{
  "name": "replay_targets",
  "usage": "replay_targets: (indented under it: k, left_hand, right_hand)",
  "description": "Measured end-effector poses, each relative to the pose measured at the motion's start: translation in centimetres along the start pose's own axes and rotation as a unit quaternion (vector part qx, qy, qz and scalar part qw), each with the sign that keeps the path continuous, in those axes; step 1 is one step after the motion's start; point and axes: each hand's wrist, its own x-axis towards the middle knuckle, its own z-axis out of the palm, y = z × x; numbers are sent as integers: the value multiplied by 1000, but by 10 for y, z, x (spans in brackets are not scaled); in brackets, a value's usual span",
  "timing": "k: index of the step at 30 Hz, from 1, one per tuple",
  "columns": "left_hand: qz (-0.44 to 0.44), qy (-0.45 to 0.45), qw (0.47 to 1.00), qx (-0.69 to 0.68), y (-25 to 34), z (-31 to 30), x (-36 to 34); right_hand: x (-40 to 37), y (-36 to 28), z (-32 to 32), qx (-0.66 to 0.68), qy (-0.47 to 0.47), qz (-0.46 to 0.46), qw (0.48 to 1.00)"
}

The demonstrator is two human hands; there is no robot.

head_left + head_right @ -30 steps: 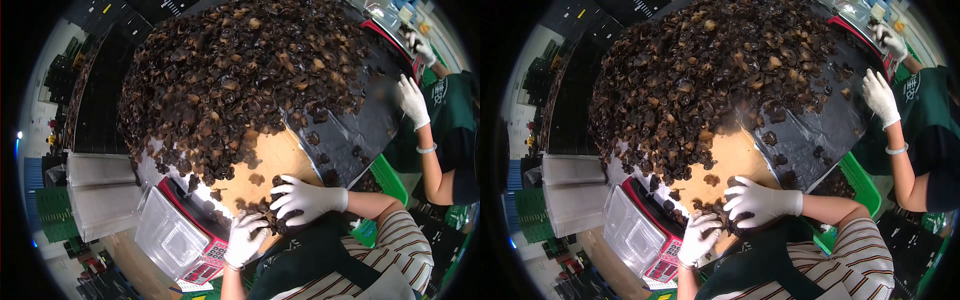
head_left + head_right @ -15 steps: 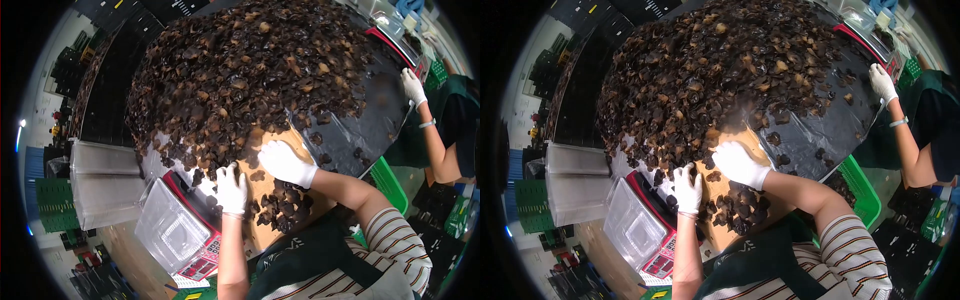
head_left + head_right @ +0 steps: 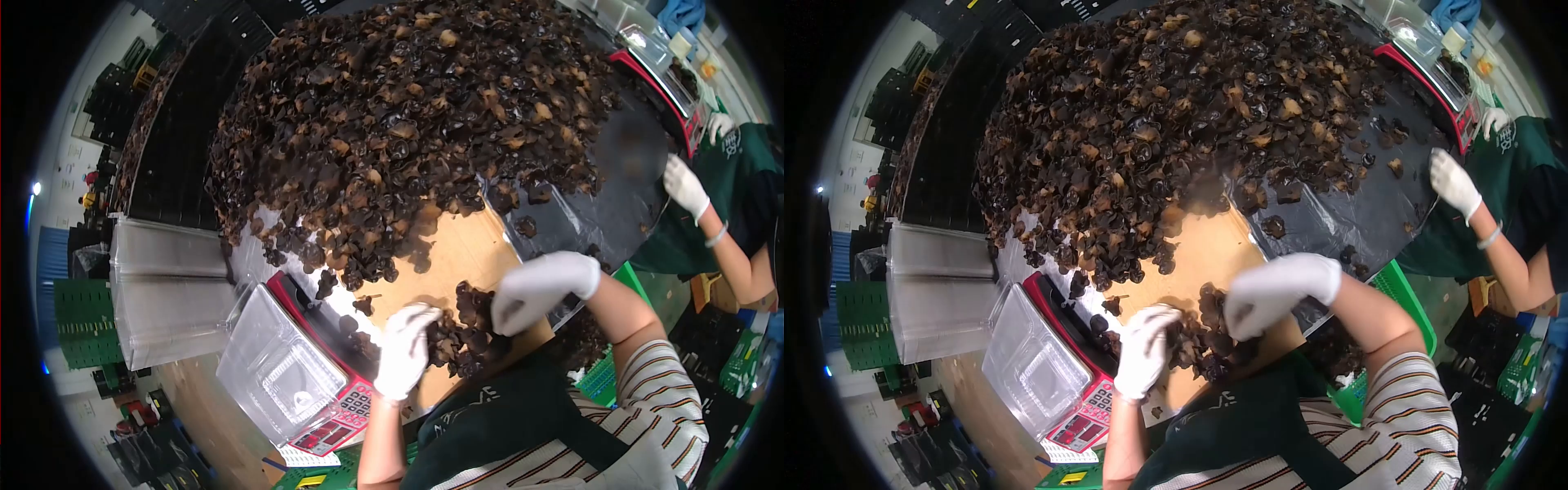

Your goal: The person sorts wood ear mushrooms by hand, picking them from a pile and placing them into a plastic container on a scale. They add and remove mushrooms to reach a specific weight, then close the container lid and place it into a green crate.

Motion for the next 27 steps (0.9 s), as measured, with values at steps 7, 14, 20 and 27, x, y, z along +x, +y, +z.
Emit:
replay_targets:
  k: [7,14,20,27]
  left_hand:
    - [-245,131,951,-134,-29,-15,-47]
    - [-237,108,963,-71,1,-10,-59]
    - [-183,54,973,130,18,9,-55]
    - [-128,136,973,134,7,14,-31]
  right_hand:
    - [39,29,51,-362,327,-93,868]
    - [46,19,40,-377,371,-111,841]
    - [-46,-7,16,-112,169,-38,978]
    - [-62,0,34,-137,281,12,950]
